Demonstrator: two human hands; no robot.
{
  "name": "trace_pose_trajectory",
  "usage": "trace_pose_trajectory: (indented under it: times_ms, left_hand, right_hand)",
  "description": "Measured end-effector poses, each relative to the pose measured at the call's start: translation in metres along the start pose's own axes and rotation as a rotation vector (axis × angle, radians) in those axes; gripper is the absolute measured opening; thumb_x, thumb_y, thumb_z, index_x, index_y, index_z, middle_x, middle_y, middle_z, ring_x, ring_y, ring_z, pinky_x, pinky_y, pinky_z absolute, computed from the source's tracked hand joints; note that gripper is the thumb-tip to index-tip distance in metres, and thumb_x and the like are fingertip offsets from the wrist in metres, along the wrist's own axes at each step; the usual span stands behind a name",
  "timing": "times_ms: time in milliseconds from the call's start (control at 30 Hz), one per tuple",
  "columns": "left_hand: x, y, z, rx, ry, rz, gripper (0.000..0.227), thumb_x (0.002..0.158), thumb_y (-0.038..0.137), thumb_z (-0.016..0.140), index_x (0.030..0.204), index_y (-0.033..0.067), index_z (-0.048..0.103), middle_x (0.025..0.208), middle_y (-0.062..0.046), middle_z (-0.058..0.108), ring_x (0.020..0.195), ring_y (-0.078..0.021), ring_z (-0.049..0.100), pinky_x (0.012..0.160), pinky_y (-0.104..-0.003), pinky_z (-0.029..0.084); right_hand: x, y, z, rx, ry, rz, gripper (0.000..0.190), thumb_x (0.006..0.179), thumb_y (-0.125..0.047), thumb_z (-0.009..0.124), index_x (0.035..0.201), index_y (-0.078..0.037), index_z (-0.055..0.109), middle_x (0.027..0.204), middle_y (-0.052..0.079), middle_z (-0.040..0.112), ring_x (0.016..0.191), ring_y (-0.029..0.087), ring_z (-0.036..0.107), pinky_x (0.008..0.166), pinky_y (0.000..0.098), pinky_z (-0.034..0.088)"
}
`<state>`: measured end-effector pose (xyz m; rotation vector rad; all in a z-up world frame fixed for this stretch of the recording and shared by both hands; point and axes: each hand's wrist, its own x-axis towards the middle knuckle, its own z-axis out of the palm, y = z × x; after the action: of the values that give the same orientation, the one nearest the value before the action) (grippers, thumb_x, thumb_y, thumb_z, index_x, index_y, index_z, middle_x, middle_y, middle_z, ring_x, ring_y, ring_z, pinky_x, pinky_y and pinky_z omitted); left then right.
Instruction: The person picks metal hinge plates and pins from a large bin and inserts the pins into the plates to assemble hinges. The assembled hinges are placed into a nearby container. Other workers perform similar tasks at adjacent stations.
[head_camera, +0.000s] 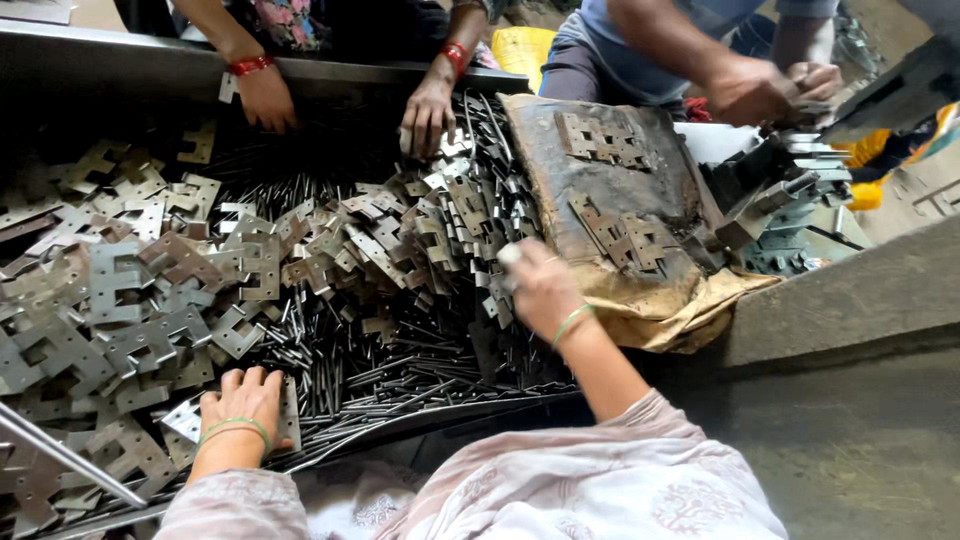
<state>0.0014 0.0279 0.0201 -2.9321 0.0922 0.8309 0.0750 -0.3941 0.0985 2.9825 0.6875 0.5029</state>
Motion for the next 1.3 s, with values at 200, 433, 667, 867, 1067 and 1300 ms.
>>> trace_pose_trajectory:
  times_ms: [200, 433, 667, 867, 1067, 1300]
  left_hand:
    - [0.015, -0.016, 0.010, -0.171, 0.148, -0.055, 0.110, 0.044, 0.049, 0.105, 0.138, 0.0242, 0.054, 0.132, -0.002, 0.061, 0.133, -0.0277, 0.052, 0.102, -0.045, 0.048]
    - [0.005, -0.033, 0.045, -1.107, 0.574, 0.296, 0.029, 0.077, 0.017, 0.089, 0.103, 0.0134, 0.077, 0.093, -0.009, 0.079, 0.084, -0.0274, 0.077, 0.076, -0.040, 0.060]
    - [-0.031, -0.053, 0.018, -2.669, 0.548, 0.775, 0.045, 0.090, -0.021, 0.061, 0.127, 0.0054, 0.058, 0.114, -0.009, 0.070, 0.109, -0.0217, 0.070, 0.107, -0.042, 0.057]
    - [-0.011, -0.025, 0.001, -1.896, 0.502, 0.499, 0.066, 0.081, -0.016, 0.046, 0.139, 0.0125, 0.058, 0.123, -0.010, 0.071, 0.119, -0.0208, 0.068, 0.111, -0.035, 0.050]
    - [0.018, 0.058, 0.028, -0.355, 0.073, 0.351, 0.015, 0.085, 0.019, 0.074, 0.098, 0.0112, 0.077, 0.106, -0.013, 0.074, 0.104, -0.0314, 0.069, 0.094, -0.043, 0.053]
    - [0.027, 0.063, 0.032, -0.122, 0.198, 0.440, 0.014, 0.091, 0.014, 0.063, 0.097, 0.0147, 0.075, 0.108, -0.009, 0.073, 0.108, -0.0290, 0.067, 0.091, -0.044, 0.050]
  right_hand:
    - [0.001, -0.075, -0.011, -0.008, 0.003, -0.092, 0.029, 0.066, -0.009, 0.072, 0.094, 0.001, 0.070, 0.108, 0.020, 0.067, 0.105, 0.038, 0.062, 0.093, 0.0449, 0.050]
    - [-0.005, -0.084, -0.033, 0.157, 0.229, -0.147, 0.024, 0.078, 0.004, 0.070, 0.101, 0.001, 0.072, 0.108, 0.015, 0.069, 0.099, 0.034, 0.067, 0.088, 0.0399, 0.056]
    - [-0.013, -0.131, -0.029, 0.676, 0.233, -0.138, 0.022, 0.078, 0.006, 0.075, 0.098, -0.003, 0.072, 0.106, 0.013, 0.072, 0.090, 0.030, 0.073, 0.078, 0.0346, 0.060]
    - [-0.029, -0.136, 0.013, 0.728, -0.275, 0.005, 0.039, 0.073, 0.011, 0.070, 0.108, -0.003, 0.076, 0.103, 0.015, 0.075, 0.086, 0.030, 0.076, 0.077, 0.0342, 0.060]
    - [-0.028, -0.090, -0.003, 0.704, -0.202, 0.176, 0.035, 0.074, 0.003, 0.079, 0.108, -0.004, 0.077, 0.096, 0.014, 0.077, 0.082, 0.024, 0.076, 0.072, 0.0306, 0.061]
    - [-0.028, -0.068, 0.000, 1.262, -0.277, 0.590, 0.034, 0.075, 0.004, 0.082, 0.109, 0.003, 0.077, 0.095, 0.014, 0.080, 0.080, 0.019, 0.075, 0.074, 0.0296, 0.062]
